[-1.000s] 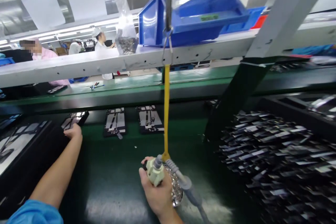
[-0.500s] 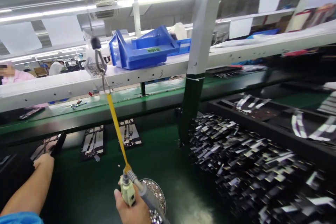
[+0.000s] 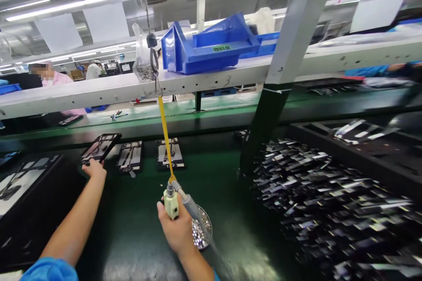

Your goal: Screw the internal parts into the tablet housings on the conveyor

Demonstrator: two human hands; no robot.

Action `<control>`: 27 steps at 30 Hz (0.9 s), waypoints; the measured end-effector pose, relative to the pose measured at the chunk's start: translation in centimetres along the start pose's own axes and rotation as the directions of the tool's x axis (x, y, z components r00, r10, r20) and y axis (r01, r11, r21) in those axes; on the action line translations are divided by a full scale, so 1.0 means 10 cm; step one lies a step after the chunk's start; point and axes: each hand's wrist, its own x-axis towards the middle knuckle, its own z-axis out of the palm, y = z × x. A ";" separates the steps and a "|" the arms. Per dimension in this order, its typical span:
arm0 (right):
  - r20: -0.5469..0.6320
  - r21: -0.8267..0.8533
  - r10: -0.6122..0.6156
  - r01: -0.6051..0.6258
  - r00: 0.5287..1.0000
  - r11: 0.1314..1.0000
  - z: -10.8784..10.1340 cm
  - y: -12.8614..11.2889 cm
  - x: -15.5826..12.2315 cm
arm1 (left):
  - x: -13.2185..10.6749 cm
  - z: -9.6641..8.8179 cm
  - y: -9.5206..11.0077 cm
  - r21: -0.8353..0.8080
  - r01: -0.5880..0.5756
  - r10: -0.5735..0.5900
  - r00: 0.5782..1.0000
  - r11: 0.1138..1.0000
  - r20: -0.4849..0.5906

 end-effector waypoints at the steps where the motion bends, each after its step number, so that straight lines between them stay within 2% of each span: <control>1: 0.001 -0.002 0.001 -0.001 1.000 1.000 0.00 0.01 0.01 | -0.13 -0.01 -0.02 -0.027 0.042 -0.042 0.999 0.999 0.006; 3: -0.008 -0.012 -0.006 0.006 1.000 1.000 0.01 0.03 0.04 | -0.43 -0.10 -0.05 -0.066 0.126 -0.123 0.991 0.990 0.048; 6: -0.037 -0.031 -0.024 0.023 0.999 0.999 0.01 0.07 0.08 | -0.98 -0.47 -0.10 -0.091 0.223 -0.206 0.964 0.971 0.166; 9: -0.055 -0.039 -0.030 0.028 0.998 0.999 0.00 0.09 0.10 | -1.53 -1.04 -0.08 -0.084 0.305 -0.273 0.923 0.949 0.273; 13: -0.054 -0.038 -0.021 0.019 0.998 0.999 0.01 0.08 0.13 | -2.12 -1.83 0.03 -0.044 0.393 -0.357 0.871 0.919 0.336; 18: -0.028 -0.087 0.022 -0.025 0.999 0.996 -0.01 0.02 0.16 | -2.61 -2.66 0.08 0.047 0.530 -0.510 0.782 0.846 0.359; 20: -0.043 -0.142 0.006 -0.012 0.999 0.990 -0.08 -0.02 0.05 | -2.75 -2.99 0.09 0.159 0.560 -0.573 0.722 0.813 0.388; 21: -0.060 -0.170 -0.024 0.014 0.998 0.985 -0.14 -0.04 -0.05 | -2.79 -3.15 0.11 0.253 0.549 -0.601 0.678 0.797 0.423; 22: -0.070 -0.196 -0.064 0.049 0.996 0.979 -0.21 -0.05 -0.17 | -2.79 -3.30 0.16 0.373 0.500 -0.624 0.621 0.781 0.475; 23: -0.059 -0.221 -0.104 0.088 0.993 0.971 -0.28 -0.05 -0.33 | -2.75 -3.41 0.22 0.496 0.392 -0.629 0.551 0.775 0.548; 24: -0.035 -0.241 -0.130 0.118 0.991 0.963 -0.36 -0.05 -0.51 | -2.66 -3.49 0.31 0.589 0.224 -0.614 0.480 0.777 0.627; 25: 0.030 -0.262 -0.116 0.120 0.993 0.958 -0.43 -0.05 -0.70 | -2.53 -3.52 0.39 0.629 0.009 -0.576 0.411 0.778 0.707; 26: 0.108 -0.278 -0.066 0.094 0.992 0.956 -0.49 -0.04 -0.89 | -2.37 -3.51 0.47 0.576 -0.232 -0.484 0.354 0.784 0.800; 27: 0.193 -0.288 0.008 0.049 0.981 0.956 -0.53 -0.04 -1.09 | -2.20 -3.45 0.53 0.494 -0.440 -0.353 0.365 0.750 0.862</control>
